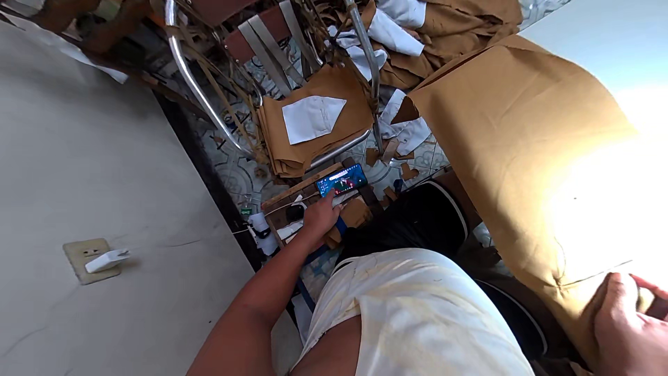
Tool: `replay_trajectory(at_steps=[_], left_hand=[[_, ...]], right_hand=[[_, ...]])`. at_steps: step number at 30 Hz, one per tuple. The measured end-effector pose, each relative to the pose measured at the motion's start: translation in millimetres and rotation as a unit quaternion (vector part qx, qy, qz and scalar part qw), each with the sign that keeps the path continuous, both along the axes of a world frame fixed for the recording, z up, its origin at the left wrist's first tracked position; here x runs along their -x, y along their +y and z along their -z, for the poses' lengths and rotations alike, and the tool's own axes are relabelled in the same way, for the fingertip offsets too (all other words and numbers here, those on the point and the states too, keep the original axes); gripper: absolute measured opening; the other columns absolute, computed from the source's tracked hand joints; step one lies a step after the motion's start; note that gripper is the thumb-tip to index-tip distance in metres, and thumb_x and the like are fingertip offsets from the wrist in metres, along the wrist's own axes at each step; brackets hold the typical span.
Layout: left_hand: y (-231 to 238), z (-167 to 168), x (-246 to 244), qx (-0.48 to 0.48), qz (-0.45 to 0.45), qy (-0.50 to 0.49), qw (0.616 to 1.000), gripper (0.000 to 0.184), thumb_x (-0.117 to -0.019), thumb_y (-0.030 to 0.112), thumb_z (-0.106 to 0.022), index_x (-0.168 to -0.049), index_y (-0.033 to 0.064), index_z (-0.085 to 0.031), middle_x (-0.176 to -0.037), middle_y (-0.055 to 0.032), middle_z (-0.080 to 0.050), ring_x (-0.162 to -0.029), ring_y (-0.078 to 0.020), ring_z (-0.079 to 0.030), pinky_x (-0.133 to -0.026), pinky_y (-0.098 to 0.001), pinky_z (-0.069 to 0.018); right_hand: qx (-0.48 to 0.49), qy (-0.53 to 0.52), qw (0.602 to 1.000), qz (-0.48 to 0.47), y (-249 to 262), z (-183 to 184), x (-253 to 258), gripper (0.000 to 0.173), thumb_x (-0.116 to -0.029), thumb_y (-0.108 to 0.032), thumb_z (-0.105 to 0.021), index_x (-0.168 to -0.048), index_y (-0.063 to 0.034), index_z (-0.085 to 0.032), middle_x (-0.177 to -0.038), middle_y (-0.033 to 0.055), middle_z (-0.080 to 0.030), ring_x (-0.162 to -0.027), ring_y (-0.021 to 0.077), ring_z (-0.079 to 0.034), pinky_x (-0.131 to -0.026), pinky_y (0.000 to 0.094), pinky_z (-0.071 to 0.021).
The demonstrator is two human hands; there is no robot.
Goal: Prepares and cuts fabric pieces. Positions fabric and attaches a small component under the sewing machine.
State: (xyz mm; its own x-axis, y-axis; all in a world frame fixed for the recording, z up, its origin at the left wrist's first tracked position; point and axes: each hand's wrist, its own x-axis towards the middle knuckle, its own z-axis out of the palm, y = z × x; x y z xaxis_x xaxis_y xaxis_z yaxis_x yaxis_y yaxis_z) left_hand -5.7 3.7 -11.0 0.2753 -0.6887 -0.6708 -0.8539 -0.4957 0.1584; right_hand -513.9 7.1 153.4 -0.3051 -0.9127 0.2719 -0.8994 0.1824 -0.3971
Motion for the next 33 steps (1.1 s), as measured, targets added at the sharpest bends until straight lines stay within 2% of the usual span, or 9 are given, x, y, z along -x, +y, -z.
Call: replay_trajectory(at_steps=[7,10,14,20,25,29,33], left_hand=[[-13,5,16,0.035,0.03,0.019,0.999,0.064,-0.1069,0.043,-0.048,-0.164,0.0234,-0.028,-0.128,-0.0177,-0.069,-0.113,-0.0385,-0.069,-0.094,-0.0603,-0.0537],[-16,9,20,0.04,0.04,0.021,0.998,0.063,-0.1069,0.044,-0.048,-0.164,0.0251,-0.028,-0.124,-0.018,-0.07,-0.11,-0.0389,-0.07,-0.091,-0.0608,-0.0545],[-11,12,11,0.033,0.027,0.022,0.999,0.062,-0.1068,0.046,-0.048,-0.163,0.0295,-0.028,-0.126,-0.017,-0.07,-0.112,-0.0382,-0.069,-0.092,-0.0609,-0.054],[7,1,-9,0.003,-0.012,0.005,1.0,0.062,-0.1074,0.046,-0.046,-0.163,0.0221,-0.032,-0.13,-0.0196,-0.067,-0.117,-0.0392,-0.067,-0.097,-0.0601,-0.0517],[-4,2,10,0.04,0.001,0.023,0.999,0.063,-0.1068,0.045,-0.048,-0.163,0.0213,-0.032,-0.129,-0.0182,-0.068,-0.113,-0.039,-0.068,-0.095,-0.0609,-0.0531],[-21,7,29,0.067,0.02,0.04,0.997,0.062,-0.1067,0.044,-0.049,-0.162,0.0235,-0.032,-0.128,-0.0176,-0.069,-0.114,-0.039,-0.068,-0.093,-0.0614,-0.054],[-19,12,23,0.056,0.016,0.036,0.998,0.061,-0.1068,0.046,-0.048,-0.162,0.0255,-0.033,-0.128,-0.017,-0.069,-0.114,-0.039,-0.068,-0.093,-0.0618,-0.0538]], right_hand=[[0.001,-0.006,1.0,-0.003,1,-1,0,0.038,-0.1018,-0.032,-0.062,-0.111,0.0037,-0.071,-0.111,0.0217,-0.071,-0.113,0.0227,-0.065,-0.102,0.0339,-0.0471],[0.001,-0.003,1.0,-0.002,0,0,-1,0.037,-0.1017,-0.033,-0.062,-0.111,0.0026,-0.072,-0.111,0.0208,-0.071,-0.112,0.0209,-0.065,-0.101,0.0328,-0.047],[0.004,-0.001,1.0,0.001,0,-1,-1,0.037,-0.1013,-0.032,-0.063,-0.109,0.0027,-0.072,-0.109,0.0207,-0.072,-0.111,0.0205,-0.065,-0.1,0.0324,-0.0474],[-0.003,-0.013,1.0,0.005,-1,-3,-3,0.038,-0.1007,-0.033,-0.064,-0.11,0.003,-0.072,-0.109,0.0197,-0.071,-0.111,0.0183,-0.065,-0.1,0.0307,-0.0472],[-0.001,-0.011,1.0,0.002,0,-2,-3,0.038,-0.101,-0.033,-0.064,-0.11,0.0029,-0.072,-0.109,0.0193,-0.072,-0.111,0.017,-0.065,-0.1,0.0297,-0.0472],[0.002,-0.006,1.0,0.002,0,-2,-2,0.037,-0.1013,-0.032,-0.063,-0.11,0.0028,-0.072,-0.11,0.0198,-0.072,-0.112,0.0195,-0.065,-0.1,0.0319,-0.0476],[-0.002,-0.013,1.0,0.001,1,-4,-4,0.039,-0.1014,-0.033,-0.063,-0.112,0.004,-0.071,-0.111,0.0215,-0.071,-0.112,0.0194,-0.065,-0.101,0.0319,-0.0476]])
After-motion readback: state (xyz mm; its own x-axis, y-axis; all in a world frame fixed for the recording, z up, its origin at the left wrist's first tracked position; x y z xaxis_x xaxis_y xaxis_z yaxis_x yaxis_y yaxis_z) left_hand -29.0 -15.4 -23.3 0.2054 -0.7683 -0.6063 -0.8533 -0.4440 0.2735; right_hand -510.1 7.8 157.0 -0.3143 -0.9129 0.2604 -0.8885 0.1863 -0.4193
